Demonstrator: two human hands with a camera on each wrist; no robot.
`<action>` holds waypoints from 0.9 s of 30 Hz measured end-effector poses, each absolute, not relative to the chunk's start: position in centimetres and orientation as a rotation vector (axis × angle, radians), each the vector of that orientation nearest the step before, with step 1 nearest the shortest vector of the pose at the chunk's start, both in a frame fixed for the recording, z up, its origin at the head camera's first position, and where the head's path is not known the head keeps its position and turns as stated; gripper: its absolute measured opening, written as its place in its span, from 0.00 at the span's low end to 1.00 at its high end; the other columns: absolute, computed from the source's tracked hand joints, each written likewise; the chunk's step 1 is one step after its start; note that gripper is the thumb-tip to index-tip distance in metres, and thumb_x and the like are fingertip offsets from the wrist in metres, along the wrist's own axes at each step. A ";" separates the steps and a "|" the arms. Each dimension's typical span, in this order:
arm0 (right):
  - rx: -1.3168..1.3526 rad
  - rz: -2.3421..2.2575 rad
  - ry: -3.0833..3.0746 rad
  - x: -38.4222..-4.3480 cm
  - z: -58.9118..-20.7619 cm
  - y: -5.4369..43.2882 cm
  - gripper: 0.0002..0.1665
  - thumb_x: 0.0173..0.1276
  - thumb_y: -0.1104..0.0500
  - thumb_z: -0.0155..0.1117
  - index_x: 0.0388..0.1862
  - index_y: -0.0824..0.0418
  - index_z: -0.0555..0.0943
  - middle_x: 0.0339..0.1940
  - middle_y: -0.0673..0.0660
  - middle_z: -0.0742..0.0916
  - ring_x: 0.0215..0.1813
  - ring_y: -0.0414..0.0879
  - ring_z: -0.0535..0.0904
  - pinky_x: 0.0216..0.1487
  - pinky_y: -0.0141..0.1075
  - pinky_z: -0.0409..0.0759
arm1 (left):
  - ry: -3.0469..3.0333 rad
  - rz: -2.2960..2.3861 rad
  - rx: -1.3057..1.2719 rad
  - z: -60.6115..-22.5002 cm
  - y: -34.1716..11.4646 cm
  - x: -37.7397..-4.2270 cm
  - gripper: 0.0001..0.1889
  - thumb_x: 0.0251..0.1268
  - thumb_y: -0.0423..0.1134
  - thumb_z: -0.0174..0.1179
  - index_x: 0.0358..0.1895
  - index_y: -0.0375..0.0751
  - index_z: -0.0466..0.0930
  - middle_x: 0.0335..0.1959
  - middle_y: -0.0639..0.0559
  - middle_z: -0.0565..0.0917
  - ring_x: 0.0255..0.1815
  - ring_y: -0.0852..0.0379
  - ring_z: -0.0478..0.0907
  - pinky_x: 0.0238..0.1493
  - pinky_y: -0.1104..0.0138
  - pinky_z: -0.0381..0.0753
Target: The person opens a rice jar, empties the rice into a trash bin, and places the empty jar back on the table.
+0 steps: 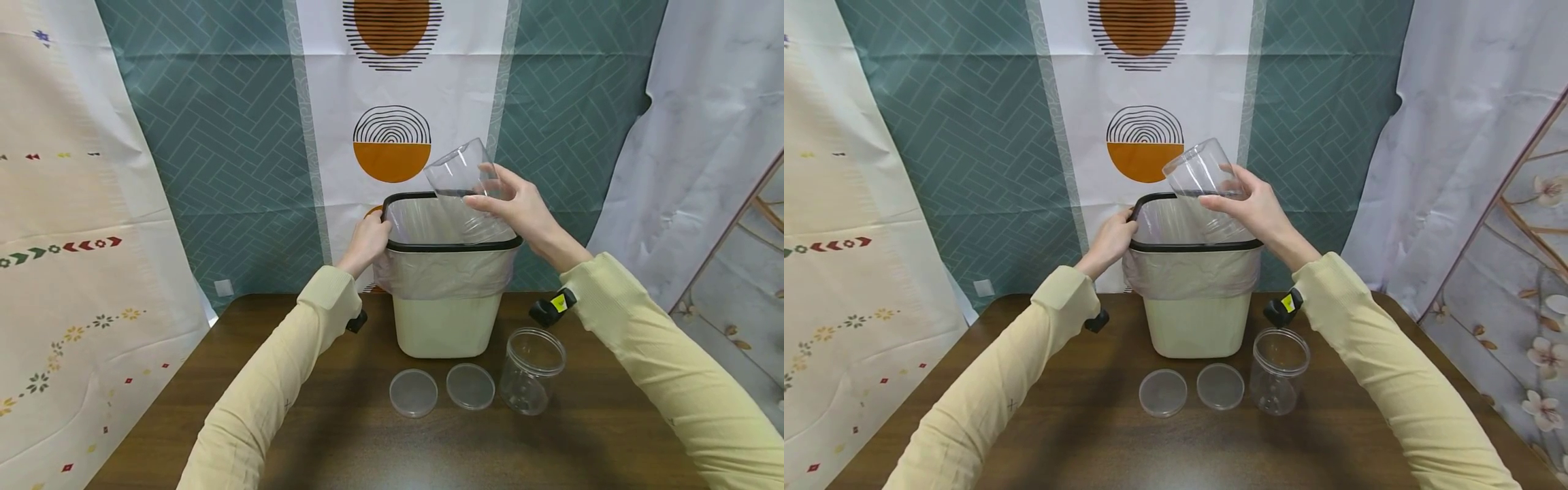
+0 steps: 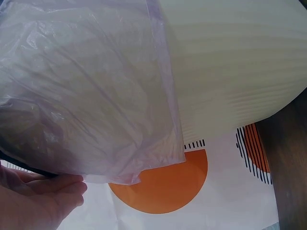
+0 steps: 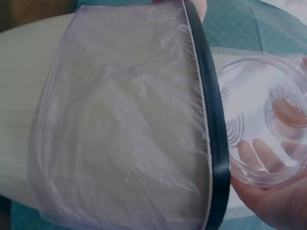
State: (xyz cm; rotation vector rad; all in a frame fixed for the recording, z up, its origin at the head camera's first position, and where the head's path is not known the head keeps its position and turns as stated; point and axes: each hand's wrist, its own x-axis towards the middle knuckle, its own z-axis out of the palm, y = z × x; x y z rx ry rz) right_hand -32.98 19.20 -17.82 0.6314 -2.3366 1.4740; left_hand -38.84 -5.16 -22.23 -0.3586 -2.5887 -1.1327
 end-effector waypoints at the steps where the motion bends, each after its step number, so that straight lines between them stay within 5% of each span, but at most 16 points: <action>1: 0.638 1.472 -2.329 -32.9 -17.8 19.2 0.42 0.57 0.47 0.65 0.68 0.52 0.58 0.59 0.59 0.71 0.57 0.49 0.67 0.53 0.48 0.65 | -2.587 -1.133 -0.358 -22.2 -5.1 -38.8 0.24 0.68 0.35 0.38 0.64 0.28 0.57 0.62 0.38 0.64 0.62 0.46 0.60 0.58 0.59 0.60; 8: 0.662 1.370 -2.301 -32.4 -17.4 19.4 0.41 0.54 0.51 0.69 0.61 0.60 0.59 0.55 0.57 0.75 0.55 0.48 0.70 0.49 0.45 0.67 | -2.593 -1.135 -0.355 -22.2 -5.1 -38.8 0.24 0.69 0.36 0.38 0.65 0.28 0.57 0.62 0.39 0.64 0.62 0.46 0.60 0.58 0.59 0.60; 27: 0.720 0.910 -2.370 -31.4 -16.6 21.0 0.44 0.46 0.47 0.74 0.63 0.53 0.68 0.53 0.56 0.77 0.53 0.53 0.71 0.50 0.51 0.66 | -2.581 -1.131 -0.355 -22.3 -5.1 -38.9 0.24 0.68 0.36 0.37 0.64 0.27 0.58 0.61 0.38 0.65 0.61 0.46 0.61 0.58 0.60 0.60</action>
